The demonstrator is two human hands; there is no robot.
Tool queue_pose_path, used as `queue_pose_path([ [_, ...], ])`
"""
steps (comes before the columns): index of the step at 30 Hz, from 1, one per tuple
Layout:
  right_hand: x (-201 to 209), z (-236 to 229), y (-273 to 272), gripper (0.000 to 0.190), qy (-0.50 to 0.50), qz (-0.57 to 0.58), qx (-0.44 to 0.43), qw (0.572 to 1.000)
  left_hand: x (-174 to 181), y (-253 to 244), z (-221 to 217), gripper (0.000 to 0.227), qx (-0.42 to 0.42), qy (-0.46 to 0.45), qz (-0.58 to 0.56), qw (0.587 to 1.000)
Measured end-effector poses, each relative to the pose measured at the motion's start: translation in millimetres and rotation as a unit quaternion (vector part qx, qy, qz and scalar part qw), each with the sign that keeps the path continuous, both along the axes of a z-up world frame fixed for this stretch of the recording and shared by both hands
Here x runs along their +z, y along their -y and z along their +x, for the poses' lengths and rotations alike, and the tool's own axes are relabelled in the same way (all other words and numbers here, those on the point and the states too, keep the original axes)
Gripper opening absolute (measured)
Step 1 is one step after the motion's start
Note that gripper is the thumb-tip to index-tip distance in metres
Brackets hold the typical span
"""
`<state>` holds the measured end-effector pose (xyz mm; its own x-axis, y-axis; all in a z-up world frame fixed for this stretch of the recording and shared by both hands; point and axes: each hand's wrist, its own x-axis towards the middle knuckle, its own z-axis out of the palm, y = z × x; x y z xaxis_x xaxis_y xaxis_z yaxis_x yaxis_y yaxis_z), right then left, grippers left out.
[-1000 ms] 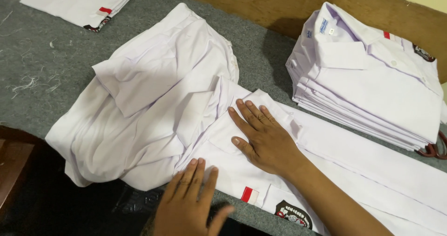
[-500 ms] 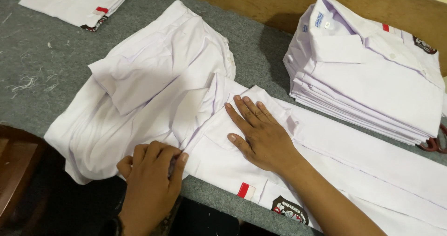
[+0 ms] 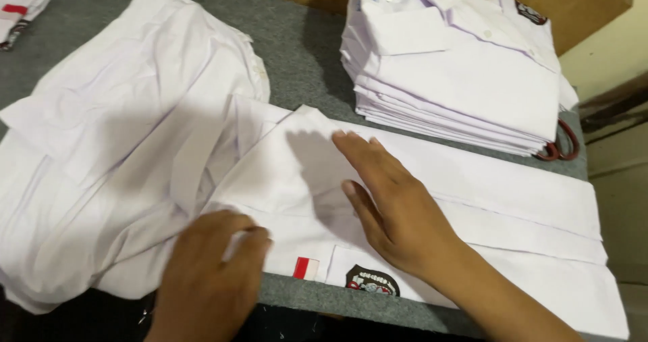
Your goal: Folding a white collared shirt precisely on a workbench and preparing it for stacking.
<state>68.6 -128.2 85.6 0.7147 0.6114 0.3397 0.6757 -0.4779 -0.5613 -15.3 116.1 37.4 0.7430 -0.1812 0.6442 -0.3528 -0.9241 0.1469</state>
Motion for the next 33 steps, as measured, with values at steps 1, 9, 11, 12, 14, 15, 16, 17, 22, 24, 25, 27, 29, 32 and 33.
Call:
queue_pose_path([
  [1,2.2,-13.7,12.7,0.051,0.007,-0.028,-0.029,0.999,-0.3,14.7,4.8,0.012,-0.103,-0.02,0.009,0.994],
  [9,-59.8,-106.7,92.4,0.069,0.018,-0.2,-0.125,0.972,-34.8,88.8,27.7,0.071,-0.222,-0.132,0.055,0.964],
  [11,-65.0,-116.5,110.7,0.085,0.066,-0.32,-0.177,0.929,-36.0,88.8,27.9,0.082,-0.16,-0.127,0.098,0.974],
  [12,-64.2,-120.2,122.7,0.085,0.059,-0.324,-0.187,0.925,-40.4,90.4,27.7,0.082,-0.174,-0.129,0.095,0.972],
  [14,-62.6,-127.2,143.6,0.087,0.01,-0.318,-0.229,0.92,-49.5,90.5,28.2,0.087,-0.142,-0.119,0.109,0.977],
  [15,-62.9,-130.8,154.4,0.087,0.007,-0.321,-0.238,0.917,-51.4,91.6,26.5,0.087,-0.153,-0.119,0.106,0.975],
  [16,-62.7,-134.0,165.0,0.087,0.007,-0.325,-0.263,0.908,-52.6,92.5,26.2,0.089,-0.129,-0.126,0.115,0.977],
  [17,-62.3,-137.5,175.4,0.086,0.008,-0.329,-0.287,0.9,-53.7,93.1,26.0,0.092,-0.106,-0.132,0.124,0.978],
  [22,-48.6,-129.6,243.0,0.069,-0.098,-0.297,-0.347,0.884,-76.9,92.7,38.5,0.086,-0.132,0.004,0.136,0.982],
  [24,-47.1,-118.7,273.9,0.06,-0.141,-0.251,-0.379,0.879,-79.7,92.3,39.1,0.087,-0.142,0.017,0.128,0.981],
  [25,-50.4,-113.8,292.4,0.05,-0.134,-0.243,-0.398,0.874,-79.2,91.7,38.3,0.088,-0.137,0.011,0.137,0.981],
  [27,-49.7,-104.2,315.2,0.04,-0.124,-0.234,-0.421,0.868,-83.9,90.5,41.0,0.089,-0.136,0.009,0.145,0.98],
  [29,-43.1,-93.6,322.3,0.033,-0.235,-0.235,-0.438,0.835,-93.7,87.3,45.6,0.091,-0.137,0.049,0.153,0.977],
  [32,-51.4,-98.0,334.2,0.02,-0.207,-0.089,-0.424,0.877,-100.4,82.9,48.4,0.092,-0.154,0.058,0.158,0.974],
  [33,-50.9,-102.4,331.1,0.02,-0.208,-0.089,-0.424,0.877,-101.5,82.0,49.8,0.092,-0.155,0.057,0.158,0.974],
])
